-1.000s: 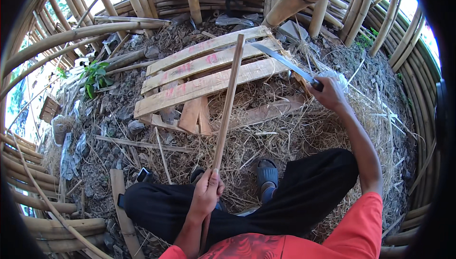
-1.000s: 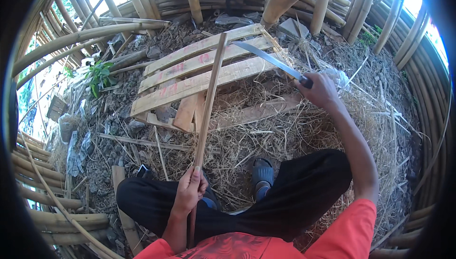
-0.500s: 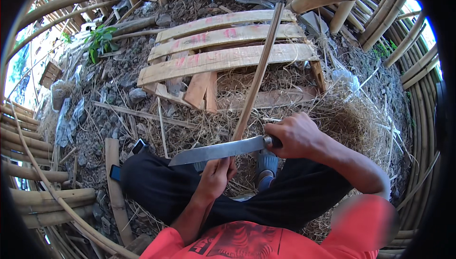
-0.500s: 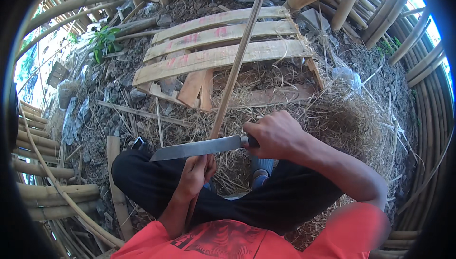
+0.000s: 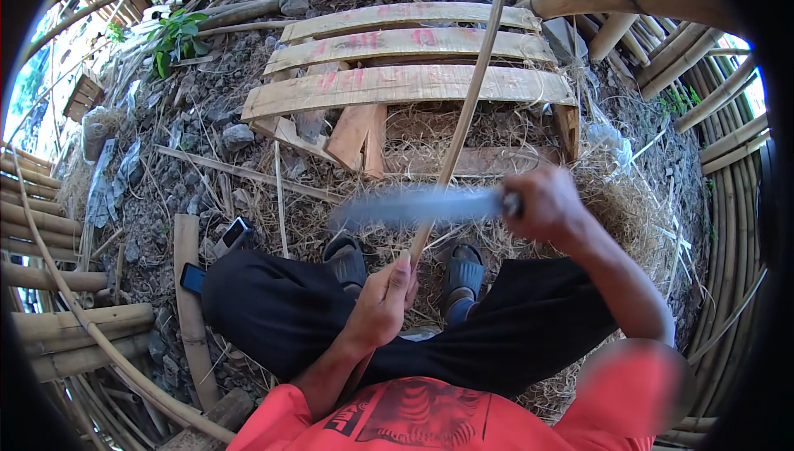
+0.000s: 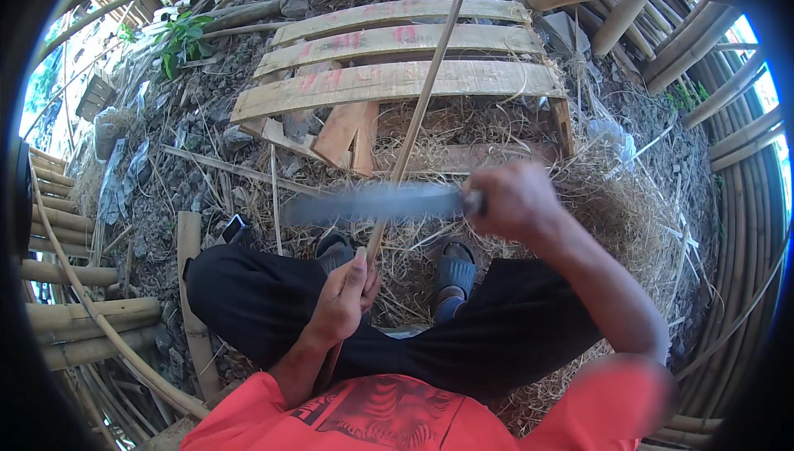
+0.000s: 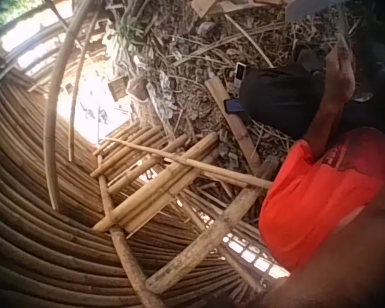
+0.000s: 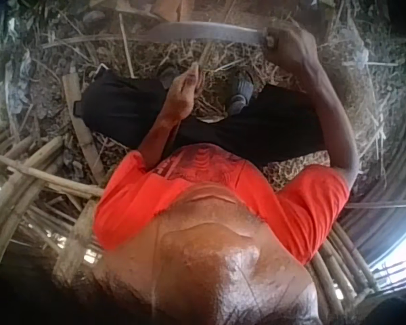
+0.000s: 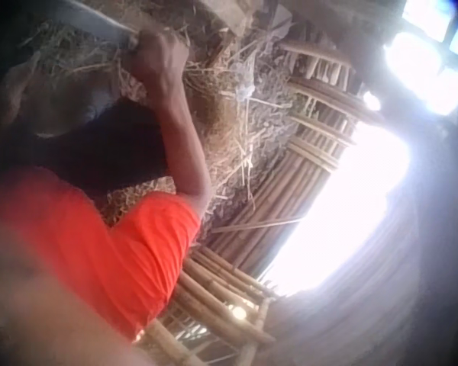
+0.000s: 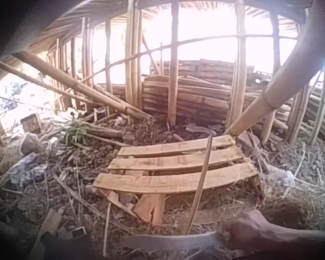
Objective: The person is sharpening a bamboo strip using a large knife by repeatedly scraping the edge of the strip while holding it by hand.
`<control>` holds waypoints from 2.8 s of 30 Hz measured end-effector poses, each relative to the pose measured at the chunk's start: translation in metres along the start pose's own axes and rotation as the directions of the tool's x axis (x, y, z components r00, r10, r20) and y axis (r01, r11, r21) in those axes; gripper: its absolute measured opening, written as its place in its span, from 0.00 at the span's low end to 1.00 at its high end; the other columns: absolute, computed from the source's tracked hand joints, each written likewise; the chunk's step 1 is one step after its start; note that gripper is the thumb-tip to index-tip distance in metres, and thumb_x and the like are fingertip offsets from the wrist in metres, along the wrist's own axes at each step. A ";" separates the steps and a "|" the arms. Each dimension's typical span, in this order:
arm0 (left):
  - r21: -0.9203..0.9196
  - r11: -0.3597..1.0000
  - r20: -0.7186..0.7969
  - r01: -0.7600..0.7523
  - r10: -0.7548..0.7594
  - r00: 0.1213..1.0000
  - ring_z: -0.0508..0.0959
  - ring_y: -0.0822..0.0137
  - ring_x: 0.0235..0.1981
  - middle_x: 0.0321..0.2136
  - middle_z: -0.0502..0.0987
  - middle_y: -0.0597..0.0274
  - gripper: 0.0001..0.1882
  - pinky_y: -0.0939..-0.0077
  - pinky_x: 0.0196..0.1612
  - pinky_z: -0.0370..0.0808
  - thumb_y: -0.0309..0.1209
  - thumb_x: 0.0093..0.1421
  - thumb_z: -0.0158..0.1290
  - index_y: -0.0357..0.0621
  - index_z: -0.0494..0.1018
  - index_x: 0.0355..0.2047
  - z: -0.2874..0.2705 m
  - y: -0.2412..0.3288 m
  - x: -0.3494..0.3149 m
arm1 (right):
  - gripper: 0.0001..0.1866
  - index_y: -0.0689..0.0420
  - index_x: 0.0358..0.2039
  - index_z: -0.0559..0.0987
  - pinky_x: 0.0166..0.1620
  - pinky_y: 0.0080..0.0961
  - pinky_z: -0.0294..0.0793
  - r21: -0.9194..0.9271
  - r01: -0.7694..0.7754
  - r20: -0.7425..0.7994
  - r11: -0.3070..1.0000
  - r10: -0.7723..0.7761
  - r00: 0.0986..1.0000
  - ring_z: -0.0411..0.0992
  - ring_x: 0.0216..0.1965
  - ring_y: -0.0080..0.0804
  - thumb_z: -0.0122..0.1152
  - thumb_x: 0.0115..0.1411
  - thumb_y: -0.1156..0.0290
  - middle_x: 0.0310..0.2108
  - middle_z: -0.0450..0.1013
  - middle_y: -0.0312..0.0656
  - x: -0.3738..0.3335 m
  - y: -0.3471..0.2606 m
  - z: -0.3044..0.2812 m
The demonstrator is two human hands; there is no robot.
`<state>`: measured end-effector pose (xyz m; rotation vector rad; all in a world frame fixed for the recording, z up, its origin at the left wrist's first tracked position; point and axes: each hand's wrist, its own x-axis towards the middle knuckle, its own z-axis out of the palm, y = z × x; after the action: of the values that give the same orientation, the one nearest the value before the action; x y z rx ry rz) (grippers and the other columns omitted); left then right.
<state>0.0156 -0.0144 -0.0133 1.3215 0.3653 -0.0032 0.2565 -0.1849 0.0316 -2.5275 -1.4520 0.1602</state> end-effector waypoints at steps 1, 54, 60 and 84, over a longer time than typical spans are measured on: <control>-0.078 0.996 0.014 0.040 -0.039 0.999 0.56 0.81 0.17 0.16 0.57 0.73 0.25 0.82 0.20 0.53 0.49 0.76 0.32 0.47 0.59 0.25 0.000 0.002 0.000 | 0.05 0.51 0.24 0.82 0.29 0.41 0.78 0.002 -0.083 -0.117 0.997 0.083 0.990 0.77 0.21 0.44 0.64 0.49 0.65 0.17 0.76 0.42 0.006 0.014 -0.006; 0.168 0.985 -0.077 -0.036 0.050 0.996 0.65 0.79 0.18 0.16 0.64 0.69 0.18 0.77 0.22 0.63 0.42 0.75 0.41 0.39 0.67 0.35 0.008 -0.032 0.003 | 0.20 0.61 0.27 0.80 0.32 0.33 0.67 0.457 -0.621 -0.216 0.637 0.757 0.617 0.68 0.23 0.29 0.65 0.59 0.54 0.21 0.73 0.40 -0.051 0.178 -0.023; 0.242 0.970 -0.071 -0.005 0.023 0.997 0.66 0.77 0.17 0.15 0.66 0.66 0.15 0.74 0.22 0.64 0.40 0.74 0.44 0.38 0.69 0.40 0.018 -0.023 0.005 | 0.17 0.62 0.29 0.80 0.25 0.30 0.62 0.283 -0.466 -0.323 0.838 0.541 0.777 0.63 0.18 0.24 0.64 0.62 0.58 0.15 0.70 0.37 -0.040 0.128 -0.031; 0.198 0.980 0.042 0.024 -0.032 0.999 0.65 0.78 0.15 0.14 0.65 0.69 0.15 0.77 0.19 0.63 0.39 0.75 0.42 0.41 0.64 0.33 0.010 -0.026 -0.010 | 0.09 0.52 0.24 0.85 0.34 0.42 0.78 -0.122 -0.514 -0.143 0.849 0.498 0.855 0.77 0.22 0.46 0.62 0.50 0.63 0.18 0.76 0.49 -0.014 0.121 -0.041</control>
<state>0.0035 -0.0325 -0.0331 1.5096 0.3523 -0.0945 0.3595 -0.2615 0.0413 -2.9459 -0.7491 -0.0077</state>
